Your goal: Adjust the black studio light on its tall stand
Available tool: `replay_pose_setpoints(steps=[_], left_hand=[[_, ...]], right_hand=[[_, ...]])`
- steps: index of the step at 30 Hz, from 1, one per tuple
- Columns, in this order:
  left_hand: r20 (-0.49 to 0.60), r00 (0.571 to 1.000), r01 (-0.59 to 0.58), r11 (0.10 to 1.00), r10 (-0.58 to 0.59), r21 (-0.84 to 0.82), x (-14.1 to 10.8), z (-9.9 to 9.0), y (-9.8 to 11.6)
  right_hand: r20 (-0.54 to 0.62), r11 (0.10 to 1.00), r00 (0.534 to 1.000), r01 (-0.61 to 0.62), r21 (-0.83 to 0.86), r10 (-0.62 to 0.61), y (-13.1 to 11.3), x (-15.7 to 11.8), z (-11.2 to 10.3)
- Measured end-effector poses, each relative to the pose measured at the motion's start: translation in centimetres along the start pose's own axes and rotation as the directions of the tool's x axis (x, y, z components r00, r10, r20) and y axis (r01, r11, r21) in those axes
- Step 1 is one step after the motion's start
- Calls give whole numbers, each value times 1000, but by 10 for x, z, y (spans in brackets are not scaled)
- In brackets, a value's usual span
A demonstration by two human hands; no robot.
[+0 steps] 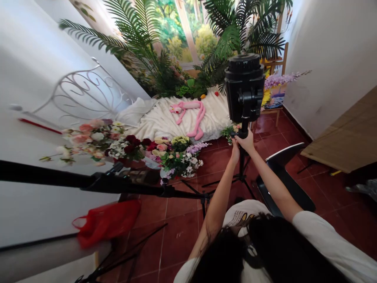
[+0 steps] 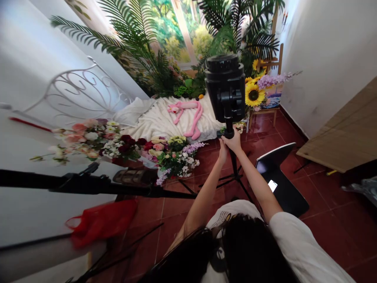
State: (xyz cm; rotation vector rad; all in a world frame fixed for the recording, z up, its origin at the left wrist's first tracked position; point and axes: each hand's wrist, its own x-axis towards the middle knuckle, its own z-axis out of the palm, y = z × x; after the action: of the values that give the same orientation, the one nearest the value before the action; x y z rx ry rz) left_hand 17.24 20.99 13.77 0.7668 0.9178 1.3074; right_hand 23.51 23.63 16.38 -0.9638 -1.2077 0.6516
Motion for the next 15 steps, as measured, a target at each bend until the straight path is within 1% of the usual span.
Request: replay_pose_setpoints(steps=[3, 9, 12, 15], left_hand=[[47, 999, -22, 999, 23, -30, -3, 0, -4], [1, 998, 65, 992, -66, -105, -9, 0, -3], [16, 996, 86, 985, -84, -147, -10, 0, -3], [-6, 997, 80, 985, -82, -156, -9, -1, -6]], right_hand=[[4, 1000, 1000, 4, -11, -4, -3, 4, 0], [80, 996, 994, -72, -53, 76, -2, 1, -6], [140, 995, 987, -69, -74, 79, -1, 5, -9], [236, 987, 964, -93, -130, 122, -5, 9, -15]])
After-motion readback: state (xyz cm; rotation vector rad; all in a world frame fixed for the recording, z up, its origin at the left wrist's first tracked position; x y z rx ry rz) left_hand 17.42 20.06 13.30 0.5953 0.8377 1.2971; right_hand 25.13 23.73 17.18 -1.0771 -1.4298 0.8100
